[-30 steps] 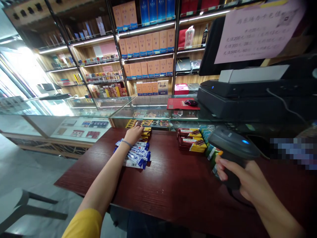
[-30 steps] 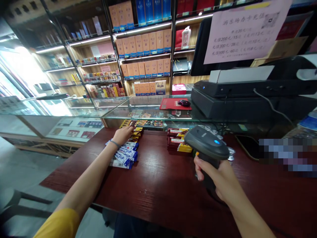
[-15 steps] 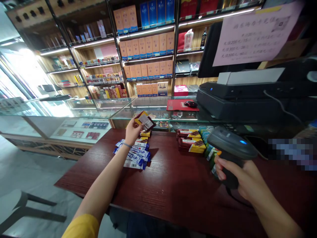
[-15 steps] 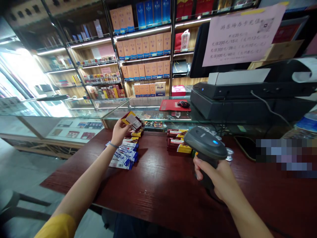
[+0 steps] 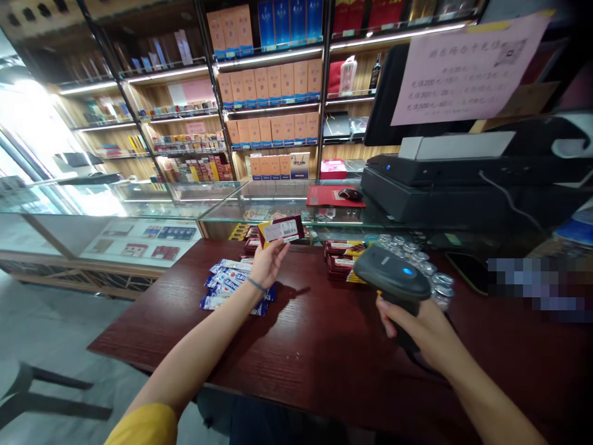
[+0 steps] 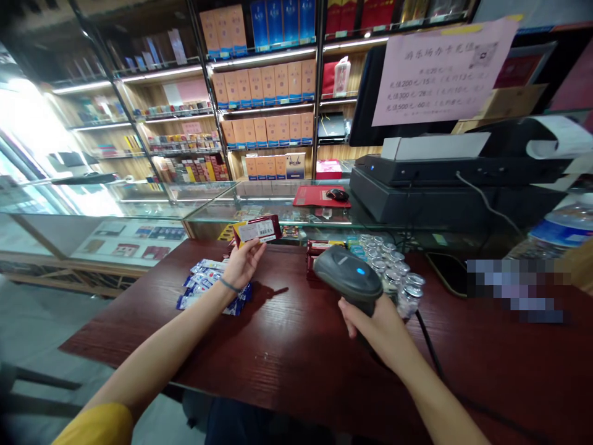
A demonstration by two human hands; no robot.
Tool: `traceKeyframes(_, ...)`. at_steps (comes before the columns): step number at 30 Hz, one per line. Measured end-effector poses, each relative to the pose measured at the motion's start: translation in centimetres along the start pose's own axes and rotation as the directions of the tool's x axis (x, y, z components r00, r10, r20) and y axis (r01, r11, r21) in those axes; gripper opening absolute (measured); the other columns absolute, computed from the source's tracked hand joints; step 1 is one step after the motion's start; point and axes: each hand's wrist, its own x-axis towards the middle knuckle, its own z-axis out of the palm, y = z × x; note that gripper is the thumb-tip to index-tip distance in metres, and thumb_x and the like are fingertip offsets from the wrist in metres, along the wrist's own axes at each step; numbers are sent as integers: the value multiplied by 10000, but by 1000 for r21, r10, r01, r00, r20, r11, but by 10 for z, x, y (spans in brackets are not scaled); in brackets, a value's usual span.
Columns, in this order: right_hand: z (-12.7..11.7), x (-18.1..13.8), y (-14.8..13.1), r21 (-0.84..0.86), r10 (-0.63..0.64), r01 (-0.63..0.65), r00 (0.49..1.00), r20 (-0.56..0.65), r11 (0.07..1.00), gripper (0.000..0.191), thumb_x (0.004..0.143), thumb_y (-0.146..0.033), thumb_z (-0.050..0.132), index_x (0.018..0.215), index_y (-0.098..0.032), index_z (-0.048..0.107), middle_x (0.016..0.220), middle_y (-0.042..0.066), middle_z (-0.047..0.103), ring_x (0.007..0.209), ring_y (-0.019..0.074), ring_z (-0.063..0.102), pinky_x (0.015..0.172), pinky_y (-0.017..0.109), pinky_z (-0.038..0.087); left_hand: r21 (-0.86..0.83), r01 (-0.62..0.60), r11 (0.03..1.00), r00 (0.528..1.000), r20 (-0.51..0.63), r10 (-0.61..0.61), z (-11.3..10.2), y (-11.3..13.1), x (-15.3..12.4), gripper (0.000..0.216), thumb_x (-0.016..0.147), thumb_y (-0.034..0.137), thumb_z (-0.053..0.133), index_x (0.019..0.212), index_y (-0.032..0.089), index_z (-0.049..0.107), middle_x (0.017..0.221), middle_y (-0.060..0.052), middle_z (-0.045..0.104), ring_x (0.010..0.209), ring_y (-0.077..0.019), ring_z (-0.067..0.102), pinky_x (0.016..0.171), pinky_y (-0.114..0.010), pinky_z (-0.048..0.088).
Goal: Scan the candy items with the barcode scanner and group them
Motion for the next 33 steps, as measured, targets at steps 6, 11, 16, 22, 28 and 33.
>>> traceKeyframes(6, 10, -2, 6, -106, 48, -48, 999, -3, 993, 244, 841, -432, 681, 745, -245, 556, 464, -45, 540, 452, 169, 508, 532, 315, 423, 6, 74, 997, 997, 10, -74, -1, -12, -4, 206, 812, 81, 693, 990, 182, 664, 999, -21, 766, 1017, -155, 735, 1075, -393, 566)
traceKeyframes(11, 9, -2, 11, -223, 27, -18, 999, 39, 975, 272, 866, -422, 613, 672, -246, 542, 470, -29, 543, 487, 178, 539, 546, 319, 433, 42, 30, 999, 991, 126, -35, 2, -16, -10, 215, 834, 104, 656, 1032, 187, 668, 1118, -52, 751, 1184, -186, 686, 1119, -401, 531)
traceKeyframes(16, 11, -3, 9, -222, 42, -36, 999, 23, 974, 257, 860, -411, 606, 677, -253, 520, 480, -32, 537, 487, 177, 534, 530, 317, 430, 63, 51, 997, 996, 68, -55, 2, -16, -10, 266, 809, 108, 691, 1058, 197, 656, 1083, -33, 750, 1108, -174, 708, 1095, -414, 548)
traceKeyframes(22, 8, -2, -1, -109, -15, 12, 999, -29, 994, 226, 873, -364, 639, 706, -231, 564, 470, -41, 541, 478, 152, 517, 573, 306, 438, 30, 35, 999, 996, 81, -38, 1, -15, -10, 317, 742, 144, 777, 1026, 190, 642, 1002, -10, 746, 900, -127, 713, 928, -332, 603)
traceKeyframes(28, -5, 3, -7, 188, -35, 71, 981, -191, 979, 272, 845, -355, 726, 659, -210, 591, 497, -30, 553, 456, 121, 490, 499, 268, 393, 252, -244, 937, 963, 174, 204, 0, -15, -6, 355, 736, 347, 828, 1002, 184, 658, 984, -19, 736, 869, -147, 683, 792, -274, 560)
traceKeyframes(33, -13, 6, -7, 322, -43, 120, 970, -238, 939, 250, 848, -338, 738, 684, -206, 605, 518, -36, 560, 450, 108, 499, 489, 253, 403, 580, -577, 576, 816, 436, 379, 8, -17, -7, 208, 865, 323, 705, 1020, 189, 742, 976, -48, 729, 902, -184, 660, 813, -302, 531)
